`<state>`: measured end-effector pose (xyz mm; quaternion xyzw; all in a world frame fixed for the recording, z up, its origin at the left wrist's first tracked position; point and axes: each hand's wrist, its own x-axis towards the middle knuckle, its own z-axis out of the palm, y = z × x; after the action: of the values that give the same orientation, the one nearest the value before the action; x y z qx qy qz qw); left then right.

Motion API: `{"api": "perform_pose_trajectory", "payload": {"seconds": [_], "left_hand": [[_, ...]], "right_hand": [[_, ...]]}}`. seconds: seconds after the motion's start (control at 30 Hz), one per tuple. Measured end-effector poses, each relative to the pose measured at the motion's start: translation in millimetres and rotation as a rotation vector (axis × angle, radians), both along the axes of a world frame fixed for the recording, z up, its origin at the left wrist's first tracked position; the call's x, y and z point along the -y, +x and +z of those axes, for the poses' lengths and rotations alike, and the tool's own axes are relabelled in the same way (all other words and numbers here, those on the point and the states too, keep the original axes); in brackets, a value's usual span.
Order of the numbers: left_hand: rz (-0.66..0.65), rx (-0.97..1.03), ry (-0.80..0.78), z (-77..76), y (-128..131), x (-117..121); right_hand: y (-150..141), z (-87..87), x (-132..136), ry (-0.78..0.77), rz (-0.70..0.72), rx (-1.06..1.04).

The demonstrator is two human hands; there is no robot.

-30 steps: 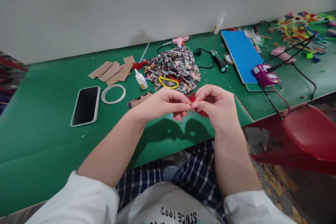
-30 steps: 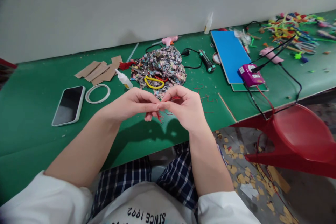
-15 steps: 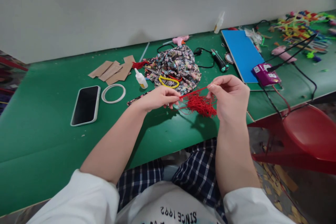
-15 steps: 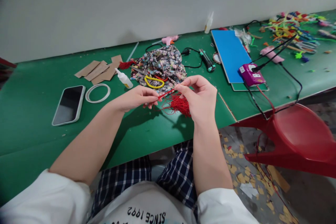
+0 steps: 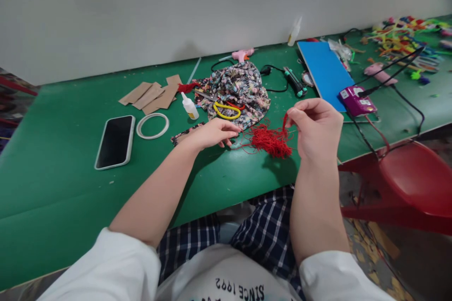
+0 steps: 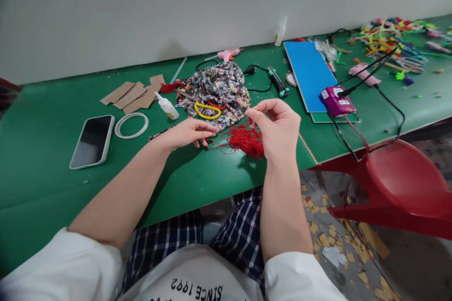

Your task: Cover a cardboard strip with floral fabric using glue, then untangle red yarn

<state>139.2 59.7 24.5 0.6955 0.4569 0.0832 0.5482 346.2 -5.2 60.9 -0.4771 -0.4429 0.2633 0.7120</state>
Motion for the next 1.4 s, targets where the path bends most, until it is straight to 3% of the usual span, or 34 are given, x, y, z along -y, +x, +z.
{"api": "perform_pose_trajectory", "payload": {"seconds": [0.13,0.27,0.33,0.47,0.67,0.87,1.13,1.27,1.4], "left_hand": [[0.100,0.000,0.207,7.6,5.4,5.3],[0.171,0.188,0.532,25.4,10.2,15.7],[0.178,0.320,0.573,35.0,12.5,23.9],[0.146,0.613,0.251,43.3,19.3,40.4],[0.132,0.790,-0.100,33.7,28.1,46.8],[0.198,0.678,-0.031,31.2,27.3,45.8],[0.216,0.592,0.174,33.4,28.8,46.3],[0.249,0.611,0.150,35.3,30.0,48.8],[0.328,0.660,0.030,39.8,30.5,52.0]], "right_hand": [[-2.9,0.0,1.6,-0.083,-0.002,0.091],[-11.5,0.7,5.3,-0.144,0.047,0.200],[-18.0,1.4,7.6,-0.163,0.107,0.225],[-30.0,2.0,10.9,-0.198,0.183,0.280],[-33.2,-1.6,9.4,-0.197,0.222,0.190],[-29.4,-0.5,7.3,-0.186,0.160,0.141],[-29.8,-2.0,8.2,-0.214,0.235,0.084],[-30.4,-0.8,8.5,-0.183,0.287,0.022],[-27.8,-0.5,9.3,-0.079,0.286,-0.015]]}}
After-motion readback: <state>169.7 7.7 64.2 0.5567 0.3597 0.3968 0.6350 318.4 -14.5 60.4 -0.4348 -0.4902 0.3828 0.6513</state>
